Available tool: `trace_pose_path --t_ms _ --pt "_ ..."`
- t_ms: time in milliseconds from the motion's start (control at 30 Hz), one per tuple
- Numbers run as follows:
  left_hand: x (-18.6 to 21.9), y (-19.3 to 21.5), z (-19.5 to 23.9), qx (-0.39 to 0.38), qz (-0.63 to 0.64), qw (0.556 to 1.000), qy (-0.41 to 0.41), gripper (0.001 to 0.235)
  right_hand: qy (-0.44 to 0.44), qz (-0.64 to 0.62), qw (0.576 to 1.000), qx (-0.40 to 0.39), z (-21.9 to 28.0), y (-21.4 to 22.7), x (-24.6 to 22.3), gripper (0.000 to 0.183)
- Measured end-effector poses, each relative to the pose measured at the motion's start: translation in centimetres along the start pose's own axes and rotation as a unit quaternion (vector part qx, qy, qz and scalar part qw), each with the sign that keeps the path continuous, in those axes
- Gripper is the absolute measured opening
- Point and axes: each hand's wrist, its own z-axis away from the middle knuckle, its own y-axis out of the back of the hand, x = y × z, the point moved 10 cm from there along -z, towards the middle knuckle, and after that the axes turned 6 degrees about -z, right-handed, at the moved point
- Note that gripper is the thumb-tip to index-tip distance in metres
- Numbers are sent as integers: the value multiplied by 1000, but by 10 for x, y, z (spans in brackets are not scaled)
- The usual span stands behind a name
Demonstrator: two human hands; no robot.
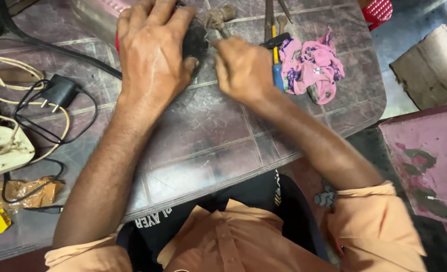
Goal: Repairing a red and black electronic device by disassembly and component inspection.
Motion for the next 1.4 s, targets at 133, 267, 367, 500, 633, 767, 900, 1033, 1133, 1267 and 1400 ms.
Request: trace_pose_path --t_ms 133,267,367,500,633,767,900,1033,1133,1267,1400 --pt "0 4 1 14 -17 1000 -8 66 -271 -504 805 154 14 -20 72 22" --pt "1 2 -1 5 -11 1000 -5 70 -428 -745 511 42 32 -69 72 22" --pt "-1 3 0 15 -6 1000 -6 64 -412 -757 507 4 21 -62 61 24" --pt "-2 0 -1 2 -6 1000 3 64 -11 -238 967 88 -9 23 17 31" --pt "-2 2 1 21 -14 1000 -2 67 -123 -385 908 114 3 4 40 36" --pt "-4 3 3 19 -4 1000 -1 64 -199 -496 835 131 3 -12 53 40" --pt "-2 3 1 20 -4 1000 -10 63 -454 -762 458 60 29 -68 69 30" --pt "-4 0 -2 6 2 1000 -4 71 -420 -717 556 6 22 -68 68 26" --pt "-7 -1 -3 -4 -2 1000 -2 72 -241 -459 855 22 -1 -23 54 32" --pt "-6 -2 -3 -9 -5 1000 2 72 12 -32 999 -4 -5 7 -3 52" --pt "-6 -1 -1 -14 -7 1000 13 72 -63 -106 991 58 -12 33 -4 50"
